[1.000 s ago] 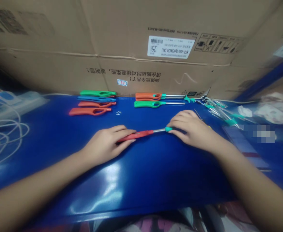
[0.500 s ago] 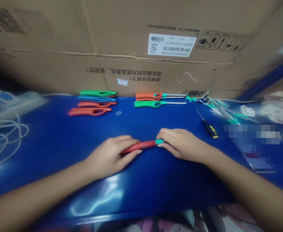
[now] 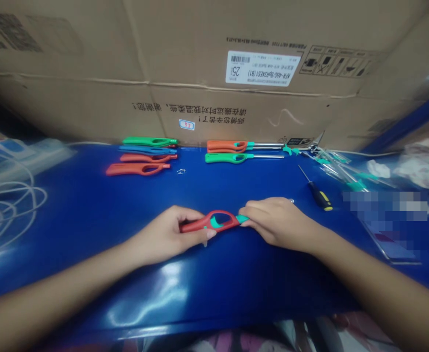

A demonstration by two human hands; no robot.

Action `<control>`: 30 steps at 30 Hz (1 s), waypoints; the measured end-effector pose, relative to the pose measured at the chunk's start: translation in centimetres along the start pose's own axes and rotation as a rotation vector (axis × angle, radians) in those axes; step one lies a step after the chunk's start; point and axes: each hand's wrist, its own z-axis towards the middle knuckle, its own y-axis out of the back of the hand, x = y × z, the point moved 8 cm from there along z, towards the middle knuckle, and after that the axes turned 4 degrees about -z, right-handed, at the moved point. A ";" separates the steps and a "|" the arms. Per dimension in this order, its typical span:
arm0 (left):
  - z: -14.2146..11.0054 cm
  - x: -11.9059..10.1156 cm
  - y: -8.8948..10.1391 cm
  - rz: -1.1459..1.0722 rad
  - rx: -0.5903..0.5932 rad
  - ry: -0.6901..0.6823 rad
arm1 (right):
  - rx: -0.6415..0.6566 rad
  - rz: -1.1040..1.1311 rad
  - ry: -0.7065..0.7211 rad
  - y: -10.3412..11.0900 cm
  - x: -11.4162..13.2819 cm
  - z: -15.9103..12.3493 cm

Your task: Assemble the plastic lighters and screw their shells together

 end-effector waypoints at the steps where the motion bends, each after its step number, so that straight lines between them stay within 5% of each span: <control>1: -0.1 0.0 0.0 0.000 -0.008 0.000 | -0.003 -0.013 0.010 0.0 0.2 0.0; 12: -2.4 -3.8 -0.5 0.478 -0.155 -0.408 | 0.172 0.199 0.009 -1.5 1.4 0.0; 22: -2.0 -3.4 -0.3 0.508 -0.181 -0.481 | 0.146 0.145 -0.042 -1.3 0.9 0.1; 30: -0.5 -3.0 1.5 0.636 -0.245 -0.436 | 0.120 0.188 -0.234 -1.3 -1.9 0.1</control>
